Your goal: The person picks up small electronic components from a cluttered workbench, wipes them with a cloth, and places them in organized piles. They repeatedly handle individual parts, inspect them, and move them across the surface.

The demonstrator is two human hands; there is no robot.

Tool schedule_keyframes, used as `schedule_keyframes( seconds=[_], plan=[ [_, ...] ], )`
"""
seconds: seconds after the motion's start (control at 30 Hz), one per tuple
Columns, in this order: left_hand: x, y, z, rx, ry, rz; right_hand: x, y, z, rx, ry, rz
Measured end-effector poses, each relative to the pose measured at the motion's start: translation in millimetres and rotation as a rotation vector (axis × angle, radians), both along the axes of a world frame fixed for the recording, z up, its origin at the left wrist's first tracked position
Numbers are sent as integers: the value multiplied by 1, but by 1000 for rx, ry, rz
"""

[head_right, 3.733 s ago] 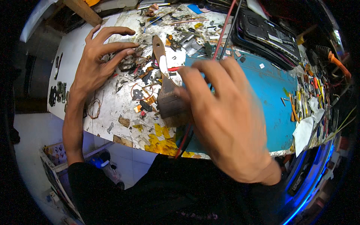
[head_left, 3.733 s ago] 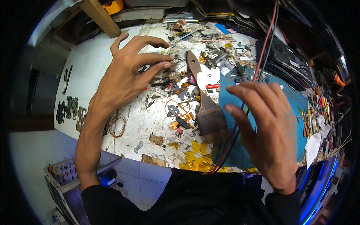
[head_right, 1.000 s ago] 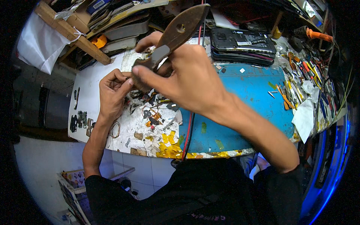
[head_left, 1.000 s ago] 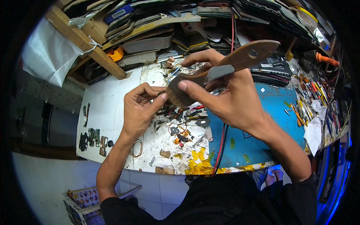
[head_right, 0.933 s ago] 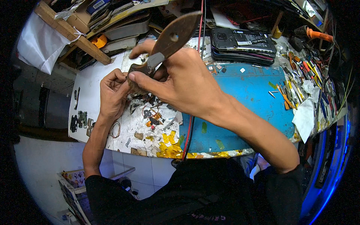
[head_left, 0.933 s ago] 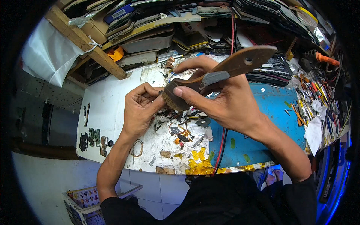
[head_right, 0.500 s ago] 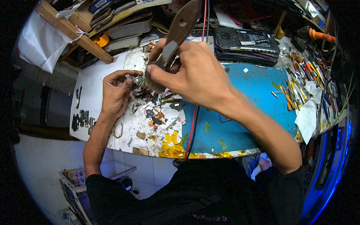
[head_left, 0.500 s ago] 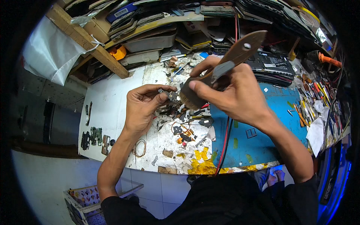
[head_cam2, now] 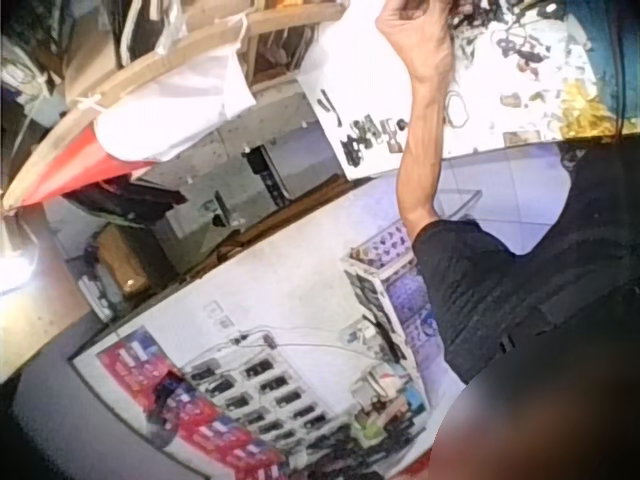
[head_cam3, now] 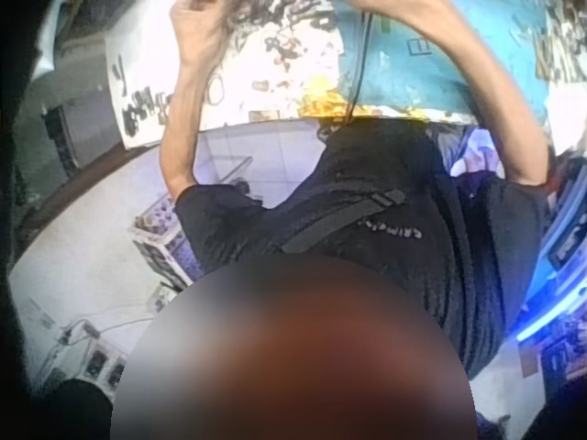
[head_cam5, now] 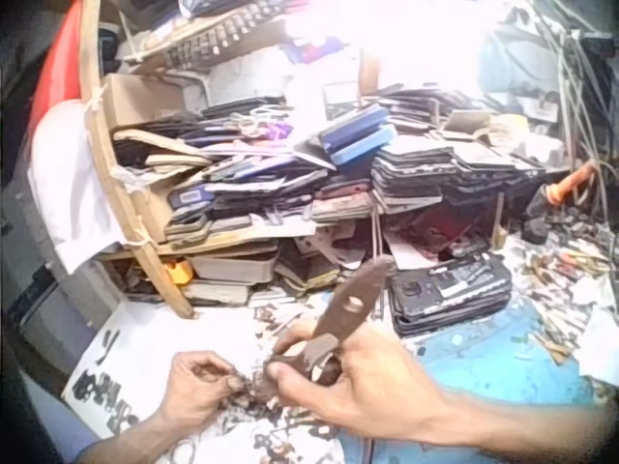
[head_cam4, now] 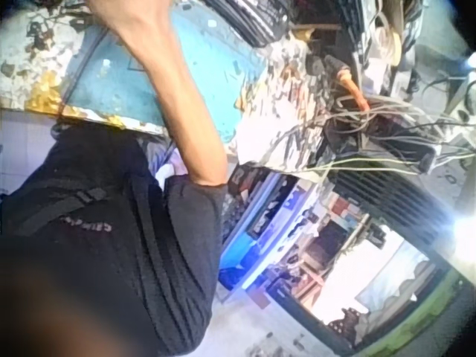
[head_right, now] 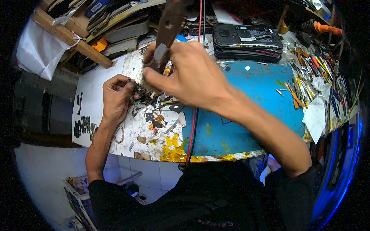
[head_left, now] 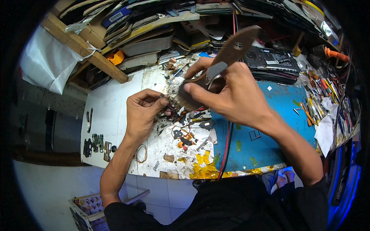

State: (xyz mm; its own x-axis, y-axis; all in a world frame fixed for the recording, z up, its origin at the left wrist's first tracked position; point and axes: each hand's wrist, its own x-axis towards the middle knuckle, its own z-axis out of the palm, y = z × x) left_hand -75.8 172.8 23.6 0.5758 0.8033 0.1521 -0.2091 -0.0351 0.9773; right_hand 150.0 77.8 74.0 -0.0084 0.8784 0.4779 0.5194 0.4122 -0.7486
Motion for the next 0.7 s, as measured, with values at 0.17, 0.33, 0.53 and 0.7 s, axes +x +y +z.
schedule_keyframes(
  seconds=[0.17,0.33,0.53,0.7],
  plan=[
    [-1,-1,-1,19,12,-5,-1,2,0,60,232,87],
    [0,-2,1,56,-11,19,1,0,-2,-119,-5,-51],
    [1,-2,2,179,121,20,0,0,-3,-110,-119,-115],
    [6,3,2,288,-46,-46,-10,0,3,-83,368,7]
  ],
)
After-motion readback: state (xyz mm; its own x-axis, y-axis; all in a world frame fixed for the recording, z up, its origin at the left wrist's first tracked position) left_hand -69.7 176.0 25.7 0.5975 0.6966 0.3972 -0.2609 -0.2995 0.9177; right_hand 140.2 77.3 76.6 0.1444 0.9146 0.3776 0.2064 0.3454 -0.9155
